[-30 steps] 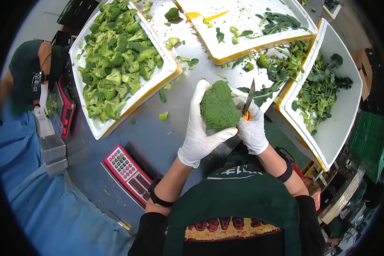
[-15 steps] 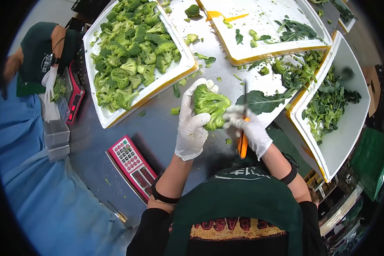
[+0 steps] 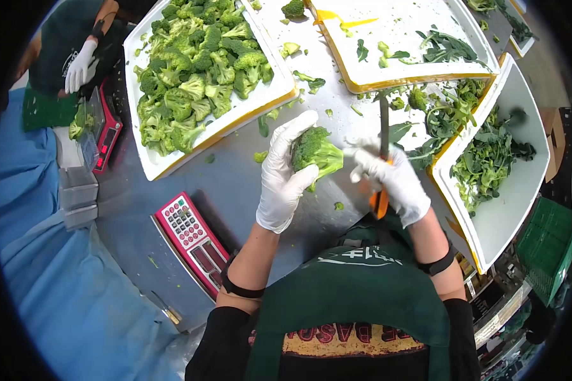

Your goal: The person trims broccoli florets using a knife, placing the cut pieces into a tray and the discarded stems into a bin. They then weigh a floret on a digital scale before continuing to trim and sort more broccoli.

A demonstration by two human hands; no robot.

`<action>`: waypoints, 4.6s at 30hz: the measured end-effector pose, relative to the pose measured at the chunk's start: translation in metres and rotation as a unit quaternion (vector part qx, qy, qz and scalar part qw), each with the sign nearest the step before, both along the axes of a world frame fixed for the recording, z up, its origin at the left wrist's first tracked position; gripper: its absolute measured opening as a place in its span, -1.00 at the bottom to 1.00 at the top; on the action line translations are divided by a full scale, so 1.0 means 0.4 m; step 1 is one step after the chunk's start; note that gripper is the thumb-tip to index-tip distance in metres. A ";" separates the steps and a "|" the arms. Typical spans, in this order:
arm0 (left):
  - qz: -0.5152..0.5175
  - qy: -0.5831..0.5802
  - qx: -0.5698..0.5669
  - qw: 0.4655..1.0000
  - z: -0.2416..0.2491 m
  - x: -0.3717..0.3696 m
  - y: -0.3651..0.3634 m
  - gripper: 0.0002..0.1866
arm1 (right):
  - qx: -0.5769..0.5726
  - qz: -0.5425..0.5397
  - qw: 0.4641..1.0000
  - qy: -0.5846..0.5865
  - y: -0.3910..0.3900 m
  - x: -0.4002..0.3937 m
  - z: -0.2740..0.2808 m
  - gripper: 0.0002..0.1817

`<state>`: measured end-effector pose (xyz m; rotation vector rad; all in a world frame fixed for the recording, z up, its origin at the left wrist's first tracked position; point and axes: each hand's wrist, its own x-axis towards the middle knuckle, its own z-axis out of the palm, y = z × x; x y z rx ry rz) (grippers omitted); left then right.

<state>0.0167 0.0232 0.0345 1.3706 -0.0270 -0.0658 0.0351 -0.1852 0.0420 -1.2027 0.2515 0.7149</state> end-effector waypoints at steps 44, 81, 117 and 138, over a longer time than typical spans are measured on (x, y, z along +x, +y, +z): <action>0.064 0.057 0.183 0.979 -0.187 -0.016 0.038 -0.41 | -0.497 0.224 0.720 -0.431 0.098 -0.130 -0.165 -0.85; 0.039 -0.072 0.034 0.996 -0.127 -0.055 0.003 -0.30 | 0.270 -0.064 0.945 0.176 0.112 -0.063 -0.097 -0.66; 0.148 0.021 0.129 0.980 -0.170 -0.039 0.005 -0.50 | -0.517 0.155 0.683 -0.491 0.081 -0.155 -0.124 -0.87; 0.111 -0.073 0.303 0.944 -0.260 -0.073 0.014 -0.43 | -0.522 0.297 0.728 -0.330 0.122 -0.131 -0.119 -0.80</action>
